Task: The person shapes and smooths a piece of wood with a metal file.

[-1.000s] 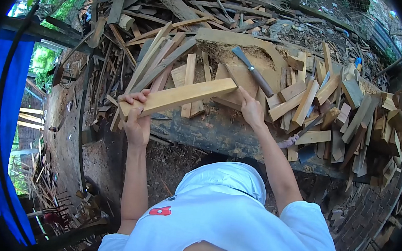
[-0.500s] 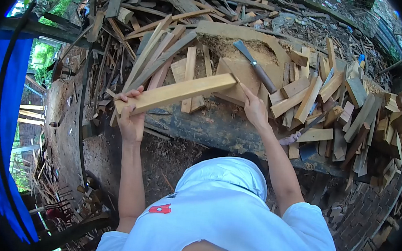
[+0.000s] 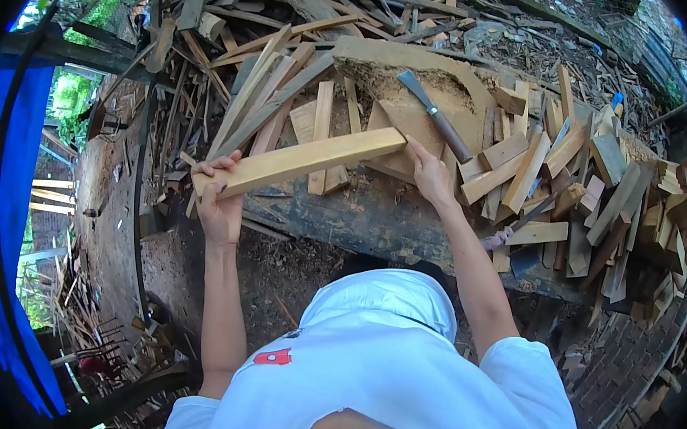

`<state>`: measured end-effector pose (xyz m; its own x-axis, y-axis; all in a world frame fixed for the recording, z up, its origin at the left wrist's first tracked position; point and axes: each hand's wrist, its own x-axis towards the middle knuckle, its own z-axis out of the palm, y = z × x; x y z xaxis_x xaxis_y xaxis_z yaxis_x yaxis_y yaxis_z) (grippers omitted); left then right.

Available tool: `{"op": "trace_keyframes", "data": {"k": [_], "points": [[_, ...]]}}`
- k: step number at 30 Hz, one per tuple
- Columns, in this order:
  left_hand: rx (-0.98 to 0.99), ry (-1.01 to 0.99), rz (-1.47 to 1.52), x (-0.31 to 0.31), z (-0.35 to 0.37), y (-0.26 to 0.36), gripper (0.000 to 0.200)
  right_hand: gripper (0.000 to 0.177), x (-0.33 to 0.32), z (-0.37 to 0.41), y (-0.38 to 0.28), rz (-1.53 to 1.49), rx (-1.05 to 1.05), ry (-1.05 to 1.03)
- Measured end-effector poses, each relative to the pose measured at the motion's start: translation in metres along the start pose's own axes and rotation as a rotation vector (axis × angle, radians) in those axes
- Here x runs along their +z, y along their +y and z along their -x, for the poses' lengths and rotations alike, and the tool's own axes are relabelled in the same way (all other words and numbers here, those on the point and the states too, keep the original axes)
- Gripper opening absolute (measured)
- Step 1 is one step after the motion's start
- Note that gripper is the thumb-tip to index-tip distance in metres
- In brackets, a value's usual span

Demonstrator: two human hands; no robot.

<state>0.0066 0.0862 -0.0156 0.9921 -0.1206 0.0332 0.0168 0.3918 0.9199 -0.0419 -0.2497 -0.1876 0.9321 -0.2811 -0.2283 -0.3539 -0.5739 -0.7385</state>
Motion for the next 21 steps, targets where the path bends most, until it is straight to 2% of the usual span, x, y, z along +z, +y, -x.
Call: {"op": "trace_keyframes", "data": {"k": [4, 7, 10, 12, 16, 18, 21], "points": [[0.014, 0.069, -0.013, 0.001, -0.002, -0.001, 0.026, 0.043, -0.004, 0.005, 0.002, -0.171, -0.050, -0.006], [-0.018, 0.106, -0.013, 0.000, 0.006, -0.002, 0.025, 0.042, -0.012, 0.021, -0.009, -0.063, 0.016, -0.063], [-0.008, 0.076, -0.010, 0.001, -0.004, 0.000, 0.025, 0.043, -0.010, 0.003, -0.010, 0.098, 0.110, -0.101], [-0.013, 0.027, 0.003, -0.001, -0.005, 0.000, 0.025, 0.043, 0.002, -0.004, 0.006, -0.112, -0.038, 0.017], [-0.013, 0.037, 0.007, -0.005, -0.003, -0.001, 0.024, 0.044, -0.008, 0.008, 0.004, -0.137, -0.084, 0.005], [-0.025, 0.043, 0.008, -0.005, -0.001, -0.001, 0.024, 0.045, -0.016, 0.013, -0.008, 0.025, 0.033, -0.100], [-0.022, 0.008, 0.007, -0.003, -0.009, 0.002, 0.024, 0.045, -0.009, 0.004, -0.001, 0.066, 0.034, -0.085]]}}
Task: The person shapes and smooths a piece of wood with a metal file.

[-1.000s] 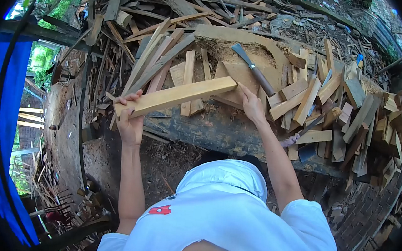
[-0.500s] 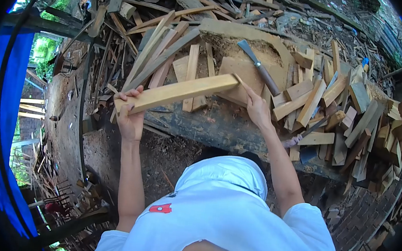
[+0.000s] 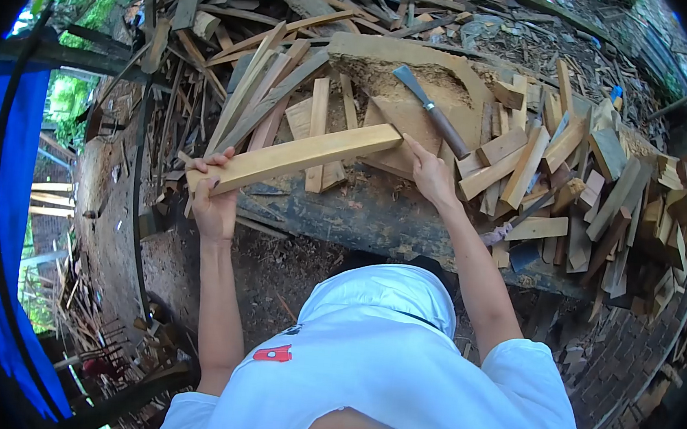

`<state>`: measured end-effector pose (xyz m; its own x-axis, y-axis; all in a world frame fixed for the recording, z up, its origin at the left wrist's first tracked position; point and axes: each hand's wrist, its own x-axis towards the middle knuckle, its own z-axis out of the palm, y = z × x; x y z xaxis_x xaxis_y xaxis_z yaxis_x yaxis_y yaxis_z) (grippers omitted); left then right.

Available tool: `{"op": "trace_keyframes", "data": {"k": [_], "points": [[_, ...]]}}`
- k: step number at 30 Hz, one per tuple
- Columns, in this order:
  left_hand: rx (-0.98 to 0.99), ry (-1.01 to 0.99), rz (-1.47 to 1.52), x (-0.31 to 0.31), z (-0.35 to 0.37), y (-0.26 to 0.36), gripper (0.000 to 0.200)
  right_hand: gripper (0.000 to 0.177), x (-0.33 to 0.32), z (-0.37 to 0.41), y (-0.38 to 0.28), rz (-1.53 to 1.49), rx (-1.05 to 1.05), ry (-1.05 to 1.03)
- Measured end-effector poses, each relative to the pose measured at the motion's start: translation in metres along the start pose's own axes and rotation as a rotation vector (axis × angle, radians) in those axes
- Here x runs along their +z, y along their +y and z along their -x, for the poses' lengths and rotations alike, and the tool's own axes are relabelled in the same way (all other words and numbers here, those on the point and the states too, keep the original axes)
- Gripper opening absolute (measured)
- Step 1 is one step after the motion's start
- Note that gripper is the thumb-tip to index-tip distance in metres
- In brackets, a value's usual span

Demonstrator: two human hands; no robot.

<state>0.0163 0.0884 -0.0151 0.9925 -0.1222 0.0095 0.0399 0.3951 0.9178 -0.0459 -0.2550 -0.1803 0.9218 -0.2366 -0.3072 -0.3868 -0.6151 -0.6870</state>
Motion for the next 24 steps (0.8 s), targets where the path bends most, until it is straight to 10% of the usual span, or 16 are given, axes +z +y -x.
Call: {"op": "trace_keyframes", "data": {"k": [24], "points": [[0.049, -0.009, -0.027, 0.014, 0.005, -0.001, 0.023, 0.042, 0.004, -0.005, 0.005, -0.076, -0.008, 0.000]]}}
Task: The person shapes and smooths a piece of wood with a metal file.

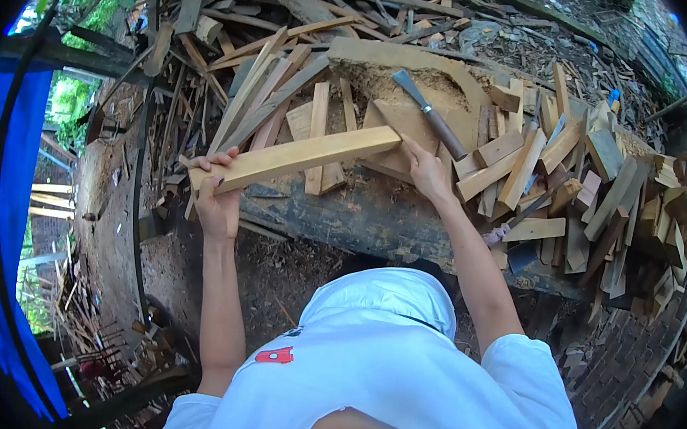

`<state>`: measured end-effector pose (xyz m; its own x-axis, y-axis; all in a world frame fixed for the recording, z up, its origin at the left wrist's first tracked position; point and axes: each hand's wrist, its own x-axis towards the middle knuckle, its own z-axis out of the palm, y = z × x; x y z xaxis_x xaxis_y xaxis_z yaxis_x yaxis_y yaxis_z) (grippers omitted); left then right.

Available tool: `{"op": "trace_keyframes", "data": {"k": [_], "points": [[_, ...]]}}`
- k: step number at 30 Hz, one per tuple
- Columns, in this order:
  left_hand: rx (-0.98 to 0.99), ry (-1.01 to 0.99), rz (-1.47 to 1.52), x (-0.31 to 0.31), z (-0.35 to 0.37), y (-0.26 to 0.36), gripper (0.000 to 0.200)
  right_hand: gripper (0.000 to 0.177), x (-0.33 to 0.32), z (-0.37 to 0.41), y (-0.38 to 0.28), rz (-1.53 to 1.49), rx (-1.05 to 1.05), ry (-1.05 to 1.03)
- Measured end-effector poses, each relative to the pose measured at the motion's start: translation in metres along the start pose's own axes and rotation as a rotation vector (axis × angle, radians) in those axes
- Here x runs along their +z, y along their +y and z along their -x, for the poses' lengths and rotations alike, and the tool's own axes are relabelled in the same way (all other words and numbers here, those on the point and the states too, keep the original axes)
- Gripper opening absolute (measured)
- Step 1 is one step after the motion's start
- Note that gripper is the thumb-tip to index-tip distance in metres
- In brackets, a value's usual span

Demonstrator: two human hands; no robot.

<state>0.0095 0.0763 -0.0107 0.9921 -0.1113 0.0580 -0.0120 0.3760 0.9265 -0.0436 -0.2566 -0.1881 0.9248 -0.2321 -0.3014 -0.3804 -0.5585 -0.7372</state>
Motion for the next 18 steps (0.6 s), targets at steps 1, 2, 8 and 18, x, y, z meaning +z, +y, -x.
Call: {"op": "trace_keyframes", "data": {"k": [1, 2, 8, 18], "points": [[0.021, 0.013, -0.022, -0.001, -0.002, -0.002, 0.022, 0.041, 0.005, -0.007, 0.004, -0.010, -0.014, 0.020], [0.054, 0.061, -0.025, -0.001, -0.003, -0.006, 0.017, 0.040, 0.010, -0.009, 0.011, -0.062, -0.052, 0.056], [0.139, 0.420, -0.140, 0.003, 0.019, -0.035, 0.008, 0.038, 0.012, 0.017, 0.017, -0.336, -0.060, 0.336], [0.074, 0.605, -0.311, 0.022, 0.026, -0.032, 0.018, 0.042, 0.016, 0.012, -0.033, -0.083, 0.023, 0.174]]}}
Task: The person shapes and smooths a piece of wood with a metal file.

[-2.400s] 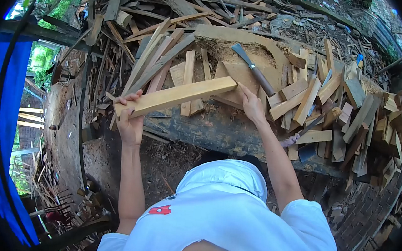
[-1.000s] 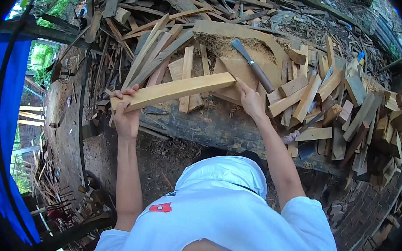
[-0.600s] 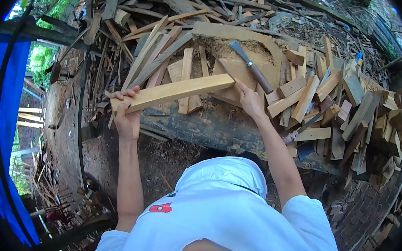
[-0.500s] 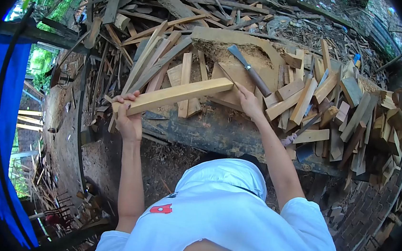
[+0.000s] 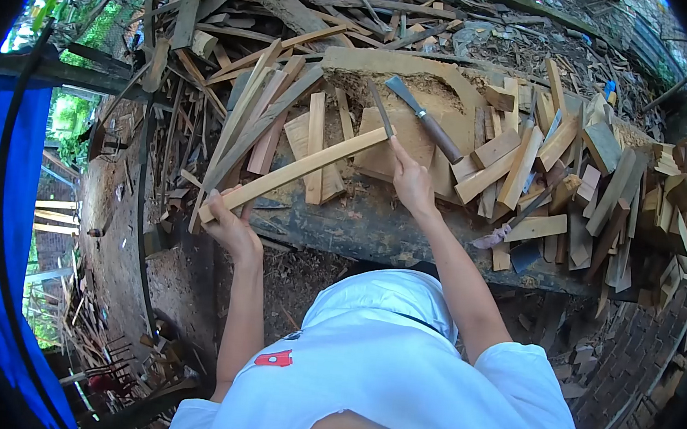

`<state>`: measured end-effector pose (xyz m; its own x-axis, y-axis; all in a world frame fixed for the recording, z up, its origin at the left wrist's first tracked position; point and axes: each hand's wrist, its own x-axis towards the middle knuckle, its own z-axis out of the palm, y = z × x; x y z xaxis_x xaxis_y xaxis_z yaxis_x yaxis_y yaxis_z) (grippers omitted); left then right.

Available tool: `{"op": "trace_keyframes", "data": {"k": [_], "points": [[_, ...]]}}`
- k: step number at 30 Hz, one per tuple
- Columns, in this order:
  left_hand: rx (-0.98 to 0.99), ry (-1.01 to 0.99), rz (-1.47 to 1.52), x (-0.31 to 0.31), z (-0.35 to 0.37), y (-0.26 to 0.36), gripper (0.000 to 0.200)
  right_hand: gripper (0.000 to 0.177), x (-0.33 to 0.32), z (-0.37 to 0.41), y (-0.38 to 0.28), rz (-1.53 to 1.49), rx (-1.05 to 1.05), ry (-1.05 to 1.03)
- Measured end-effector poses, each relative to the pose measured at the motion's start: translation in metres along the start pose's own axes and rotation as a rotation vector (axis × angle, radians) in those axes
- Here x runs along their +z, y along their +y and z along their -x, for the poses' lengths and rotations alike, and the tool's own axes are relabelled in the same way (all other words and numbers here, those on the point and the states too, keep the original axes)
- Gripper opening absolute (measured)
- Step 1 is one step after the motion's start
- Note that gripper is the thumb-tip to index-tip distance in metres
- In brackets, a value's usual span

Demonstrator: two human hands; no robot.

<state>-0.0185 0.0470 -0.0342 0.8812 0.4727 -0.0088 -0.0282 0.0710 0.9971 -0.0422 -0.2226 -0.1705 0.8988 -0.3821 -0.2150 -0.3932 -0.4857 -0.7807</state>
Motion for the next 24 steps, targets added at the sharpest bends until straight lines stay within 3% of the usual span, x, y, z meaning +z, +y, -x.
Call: {"op": "trace_keyframes", "data": {"k": [5, 7, 14, 16, 17, 19, 22, 24], "points": [[0.048, -0.017, -0.021, -0.001, -0.003, -0.007, 0.023, 0.040, 0.004, -0.024, 0.026, 0.059, 0.043, 0.006], [-0.028, -0.011, 0.027, -0.001, -0.002, -0.011, 0.020, 0.040, -0.002, -0.021, 0.029, -0.031, 0.014, 0.091], [-0.007, -0.022, 0.046, -0.005, -0.002, -0.015, 0.016, 0.039, -0.011, -0.007, 0.038, -0.173, 0.008, 0.129], [-0.038, -0.106, 0.194, -0.016, -0.019, -0.004, 0.004, 0.039, -0.030, -0.009, 0.023, -0.490, 0.403, -0.154], [-0.037, -0.108, 0.192, -0.015, -0.023, 0.001, 0.004, 0.039, -0.023, -0.014, 0.033, -0.493, 0.404, -0.153], [0.053, -0.147, 0.258, -0.010, -0.028, 0.016, 0.007, 0.039, -0.006, -0.024, 0.053, -0.387, -0.201, 0.274], [0.058, -0.176, 0.246, -0.014, -0.032, 0.014, 0.008, 0.040, -0.012, -0.015, 0.044, -0.197, -0.093, 0.153], [0.099, -0.198, 0.227, -0.009, -0.027, 0.012, 0.009, 0.040, -0.022, -0.001, 0.024, -0.238, -0.022, 0.091]]}}
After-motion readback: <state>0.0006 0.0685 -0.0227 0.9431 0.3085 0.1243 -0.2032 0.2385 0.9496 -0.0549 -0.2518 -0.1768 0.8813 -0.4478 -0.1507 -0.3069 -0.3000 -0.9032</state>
